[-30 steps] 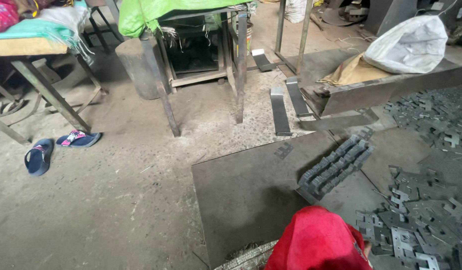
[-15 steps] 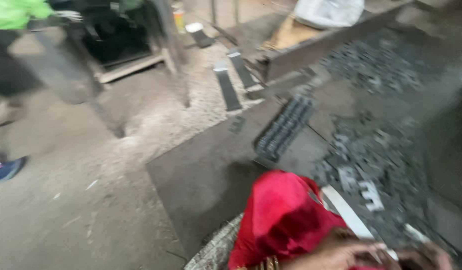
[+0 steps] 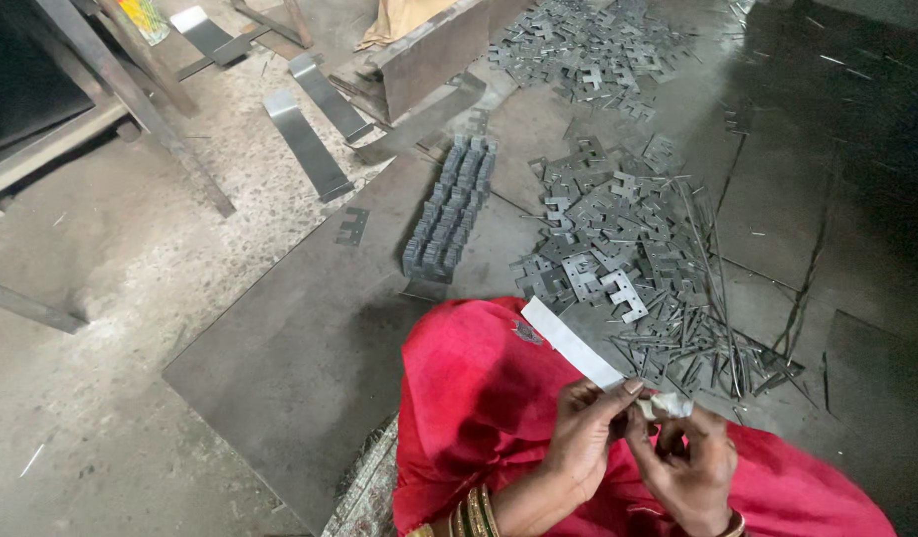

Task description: The person sits on the floor and first tears a white strip of material into smaller pieces. Then the person picks up metal brackets from a pile on the floor and stacks them into neat rows, aligning them by hand.

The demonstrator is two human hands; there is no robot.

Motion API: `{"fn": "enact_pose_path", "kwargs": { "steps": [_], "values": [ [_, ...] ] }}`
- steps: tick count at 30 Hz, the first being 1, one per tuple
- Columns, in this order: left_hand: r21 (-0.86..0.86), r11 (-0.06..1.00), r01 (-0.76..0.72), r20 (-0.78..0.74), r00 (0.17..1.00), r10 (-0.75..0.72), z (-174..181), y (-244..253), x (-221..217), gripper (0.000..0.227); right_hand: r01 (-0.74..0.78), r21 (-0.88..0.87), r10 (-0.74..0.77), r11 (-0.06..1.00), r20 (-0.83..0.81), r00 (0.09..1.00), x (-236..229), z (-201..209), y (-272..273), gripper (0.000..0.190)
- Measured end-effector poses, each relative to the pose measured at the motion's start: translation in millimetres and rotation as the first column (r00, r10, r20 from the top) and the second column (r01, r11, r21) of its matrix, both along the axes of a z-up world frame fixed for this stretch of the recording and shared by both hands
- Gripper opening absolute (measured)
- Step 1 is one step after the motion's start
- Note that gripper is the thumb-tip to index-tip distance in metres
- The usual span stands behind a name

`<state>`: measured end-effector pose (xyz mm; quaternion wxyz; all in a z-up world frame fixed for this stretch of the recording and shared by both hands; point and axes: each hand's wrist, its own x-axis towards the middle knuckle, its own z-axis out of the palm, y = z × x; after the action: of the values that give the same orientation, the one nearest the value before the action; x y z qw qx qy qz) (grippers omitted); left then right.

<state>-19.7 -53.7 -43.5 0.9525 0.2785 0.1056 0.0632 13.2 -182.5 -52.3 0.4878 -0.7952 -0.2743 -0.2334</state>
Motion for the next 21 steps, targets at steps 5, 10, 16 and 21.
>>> {"fn": "enact_pose_path", "kwargs": {
  "steps": [5,10,16,21],
  "values": [
    [-0.006,1.000,-0.019,-0.057,0.998,0.019,-1.3,-3.2,2.5,0.012,0.021,-0.249,0.033,0.968,0.209,0.977,8.4,-12.0,-6.0,0.033],
    [-0.032,0.999,-0.034,-0.074,0.997,0.031,5.3,-4.9,4.8,0.010,-0.080,-0.243,0.170,0.967,0.379,0.910,15.4,-7.3,-6.4,0.032],
    [-0.071,0.997,-0.042,-0.103,0.994,0.034,2.9,-5.2,4.7,0.010,-0.116,-0.325,0.245,0.939,0.391,0.887,14.3,-5.9,-9.2,0.032],
    [-0.020,1.000,-0.004,-0.130,0.992,0.001,1.1,4.8,14.1,0.014,-0.314,-0.268,0.379,0.911,0.243,0.893,8.0,-12.2,-7.0,0.032]
  ]
}}
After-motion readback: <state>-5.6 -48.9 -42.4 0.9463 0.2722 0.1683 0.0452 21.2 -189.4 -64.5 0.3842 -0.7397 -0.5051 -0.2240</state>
